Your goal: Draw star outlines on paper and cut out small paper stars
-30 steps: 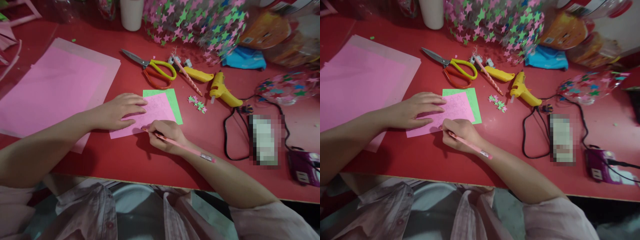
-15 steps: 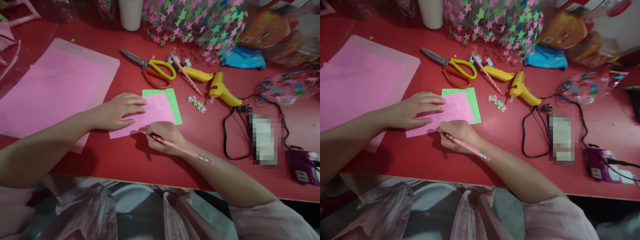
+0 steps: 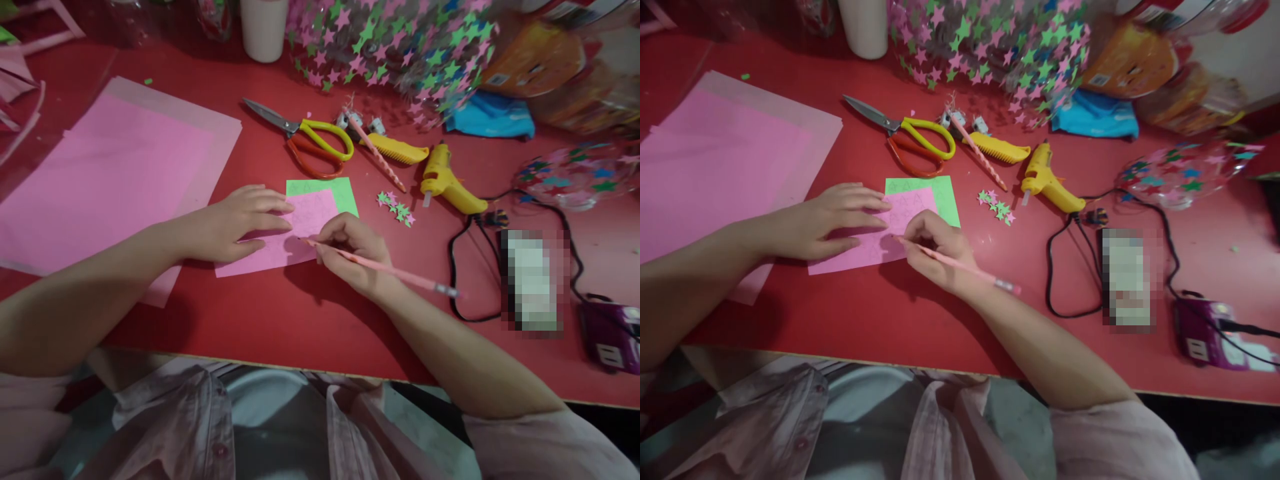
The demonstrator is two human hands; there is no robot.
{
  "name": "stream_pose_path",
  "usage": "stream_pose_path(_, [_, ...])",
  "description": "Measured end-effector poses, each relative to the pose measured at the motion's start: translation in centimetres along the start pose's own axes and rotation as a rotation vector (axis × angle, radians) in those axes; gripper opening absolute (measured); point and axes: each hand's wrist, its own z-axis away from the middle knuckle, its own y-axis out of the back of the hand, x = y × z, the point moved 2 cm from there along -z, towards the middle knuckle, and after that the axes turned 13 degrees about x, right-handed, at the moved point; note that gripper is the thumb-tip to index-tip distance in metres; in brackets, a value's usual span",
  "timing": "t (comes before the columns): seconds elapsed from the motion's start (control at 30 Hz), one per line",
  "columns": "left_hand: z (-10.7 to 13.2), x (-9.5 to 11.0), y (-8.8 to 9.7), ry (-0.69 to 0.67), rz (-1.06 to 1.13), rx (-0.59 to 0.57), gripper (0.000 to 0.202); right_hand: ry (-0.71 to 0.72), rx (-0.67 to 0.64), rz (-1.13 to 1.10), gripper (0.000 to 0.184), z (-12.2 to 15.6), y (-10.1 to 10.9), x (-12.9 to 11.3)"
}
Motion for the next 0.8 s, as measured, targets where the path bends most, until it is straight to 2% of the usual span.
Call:
stream_pose_path(0.27, [-0.05,0.24,0.11,0.004,-0.003,-0.003,0.039,0.068,-0.167,0.082,0.008,-0.09,-0.27,0.62])
stream_pose_path(0.63, [-0.13,0.26,0.04,-0.001,0.037,-0.036,0.037,0.075,-0.207,0.095,0.010,-0.17,-0.42,0.77])
stream_pose_path(0.8, [-0.10,0.19,-0.05,-0.005,0.040,-0.031,0.038,0.089,-0.157,0.091,0.011,-0.19,-0.60,0.86])
